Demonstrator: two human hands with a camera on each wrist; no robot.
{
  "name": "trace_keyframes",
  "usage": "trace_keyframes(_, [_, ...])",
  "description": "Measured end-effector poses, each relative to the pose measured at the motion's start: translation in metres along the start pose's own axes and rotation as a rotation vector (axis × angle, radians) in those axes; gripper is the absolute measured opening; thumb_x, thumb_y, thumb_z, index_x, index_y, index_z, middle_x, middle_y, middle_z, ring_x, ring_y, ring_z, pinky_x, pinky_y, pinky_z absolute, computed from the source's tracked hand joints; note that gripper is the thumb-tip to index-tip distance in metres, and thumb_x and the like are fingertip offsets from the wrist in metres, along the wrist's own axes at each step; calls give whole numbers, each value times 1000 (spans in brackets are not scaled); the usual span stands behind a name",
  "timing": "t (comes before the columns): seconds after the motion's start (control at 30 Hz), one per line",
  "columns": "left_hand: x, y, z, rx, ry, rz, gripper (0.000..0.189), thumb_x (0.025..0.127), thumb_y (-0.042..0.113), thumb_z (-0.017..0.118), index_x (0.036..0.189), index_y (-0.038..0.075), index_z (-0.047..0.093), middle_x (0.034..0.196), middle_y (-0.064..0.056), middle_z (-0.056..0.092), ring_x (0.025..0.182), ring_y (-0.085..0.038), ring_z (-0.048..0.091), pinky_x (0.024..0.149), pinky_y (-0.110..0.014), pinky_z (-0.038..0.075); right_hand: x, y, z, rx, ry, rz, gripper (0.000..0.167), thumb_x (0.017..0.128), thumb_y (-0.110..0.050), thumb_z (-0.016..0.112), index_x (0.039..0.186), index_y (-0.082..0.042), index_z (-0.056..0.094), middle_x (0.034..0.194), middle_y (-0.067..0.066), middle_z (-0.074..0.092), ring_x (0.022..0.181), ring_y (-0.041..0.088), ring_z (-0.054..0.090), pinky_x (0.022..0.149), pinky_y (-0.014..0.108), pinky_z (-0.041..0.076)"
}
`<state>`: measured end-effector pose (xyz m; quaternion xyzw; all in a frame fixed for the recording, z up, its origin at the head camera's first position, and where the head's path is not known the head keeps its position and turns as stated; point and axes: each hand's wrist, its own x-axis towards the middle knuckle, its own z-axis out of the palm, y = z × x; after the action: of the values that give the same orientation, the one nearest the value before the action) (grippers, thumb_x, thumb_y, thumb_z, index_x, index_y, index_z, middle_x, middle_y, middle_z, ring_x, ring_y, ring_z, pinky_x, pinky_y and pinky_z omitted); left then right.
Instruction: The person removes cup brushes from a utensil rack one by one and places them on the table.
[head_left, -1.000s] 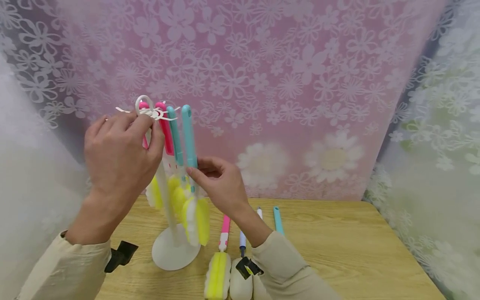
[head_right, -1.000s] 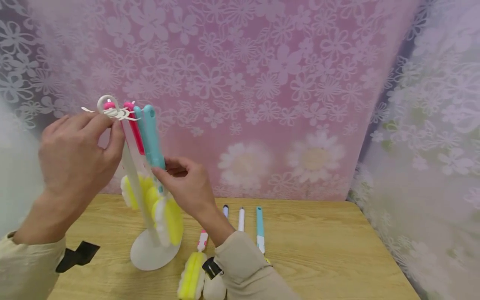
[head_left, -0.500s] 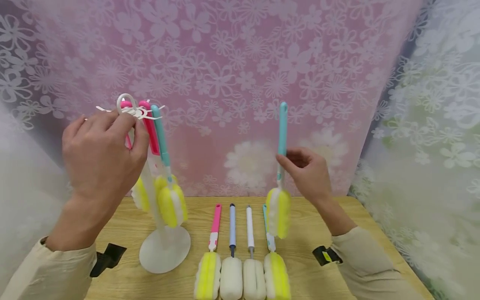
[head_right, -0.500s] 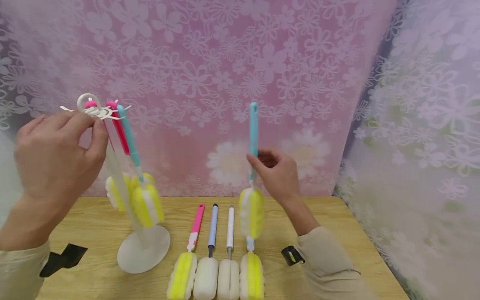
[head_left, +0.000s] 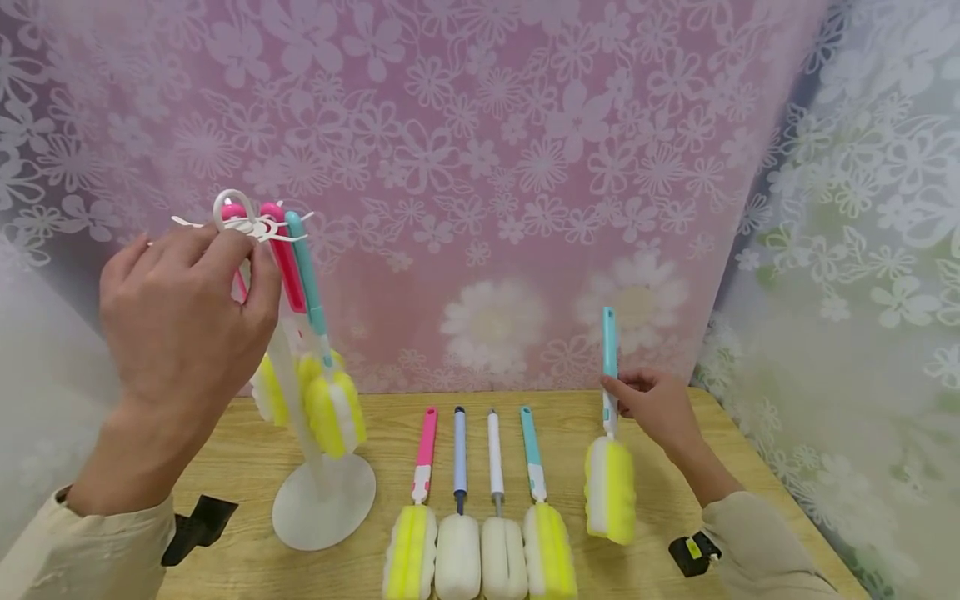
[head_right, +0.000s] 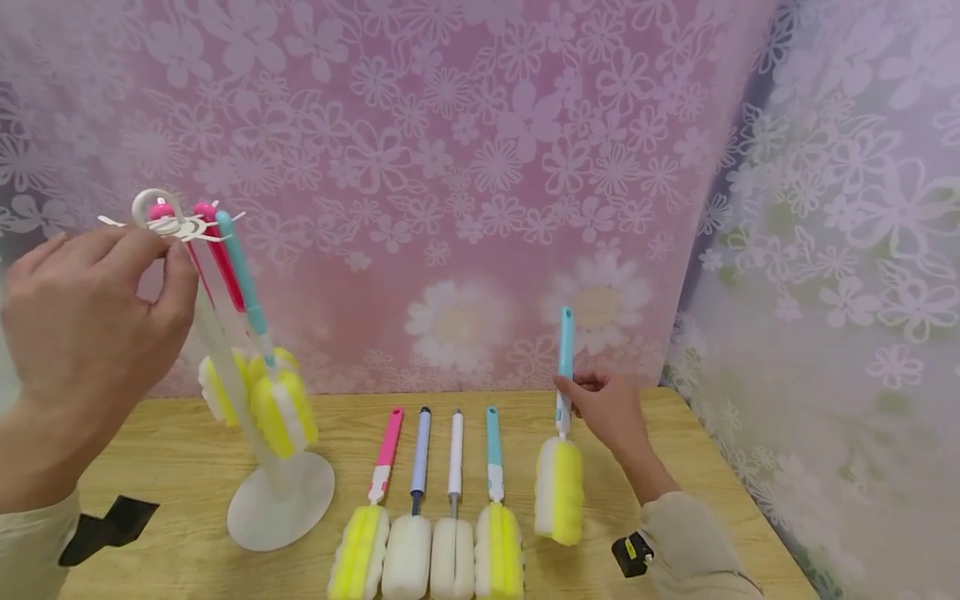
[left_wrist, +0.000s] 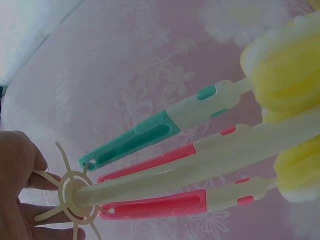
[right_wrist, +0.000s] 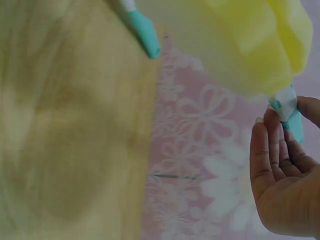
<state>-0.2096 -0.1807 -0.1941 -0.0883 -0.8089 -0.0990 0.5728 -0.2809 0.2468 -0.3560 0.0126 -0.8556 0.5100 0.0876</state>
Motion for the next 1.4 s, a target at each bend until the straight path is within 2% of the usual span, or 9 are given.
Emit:
trace_keyframes(0.23, [-1, 1, 2, -8, 33, 2, 31, 93, 23, 47, 84, 1, 68, 89, -19, 68, 81, -43, 61, 97, -55, 38, -8, 34, 18, -62, -114, 157, 40, 89, -32, 66, 103, 6, 66, 82, 8, 67, 72, 19, 64, 71, 39, 56])
trace_keyframes(0.4, [0, 2, 2, -6, 48, 4, 31, 93, 22, 47, 83, 1, 67, 88, -19, 67, 80, -44, 61, 95, -55, 39, -11, 53, 32, -123, -160, 207, 31, 89, -28, 67, 91, 3, 69, 75, 7, 65, 67, 20, 64, 66, 38, 57])
trace_keyframes(0.67, [0, 1, 2, -4, 50, 8, 31, 93, 22, 47, 83, 1, 68, 87, -18, 67, 80, -43, 61, 95, -55, 39, -15, 74, 49, -239, -188, 193, 29, 86, -29, 69, 81, -1, 71, 64, 4, 63, 59, 19, 61, 58, 34, 53])
trace_keyframes(0.83, [0, 1, 3, -4, 46, 7, 31, 93, 22, 47, 84, 1, 68, 87, -18, 67, 81, -43, 61, 96, -54, 39, -16, 77, 57, -216, -181, 218, 30, 86, -29, 70, 80, 0, 70, 65, 4, 62, 60, 18, 59, 58, 34, 53])
trace_keyframes(0.97, [0, 0, 2, 0, 40, 2, 31, 93, 22, 47, 83, 1, 67, 88, -19, 67, 83, -43, 61, 96, -54, 39, -17, 77, 62, -185, -183, 205, 29, 86, -28, 70, 76, 0, 69, 61, 5, 60, 57, 18, 57, 56, 33, 52])
trace_keyframes(1.17, [-1, 1, 2, -1, 40, 2, 31, 93, 23, 47, 83, 1, 66, 89, -19, 68, 83, -42, 61, 96, -55, 39, -18, 80, 65, -221, -178, 188, 28, 85, -27, 71, 72, -3, 68, 59, 4, 60, 55, 18, 56, 53, 31, 49])
trace_keyframes(1.4, [-1, 0, 3, 2, 35, 0, 33, 94, 24, 46, 83, 0, 66, 90, -19, 68, 84, -43, 61, 97, -54, 38, -18, 80, 68, -243, -178, 180, 28, 84, -29, 72, 75, -3, 67, 61, 3, 60, 56, 18, 56, 54, 32, 48])
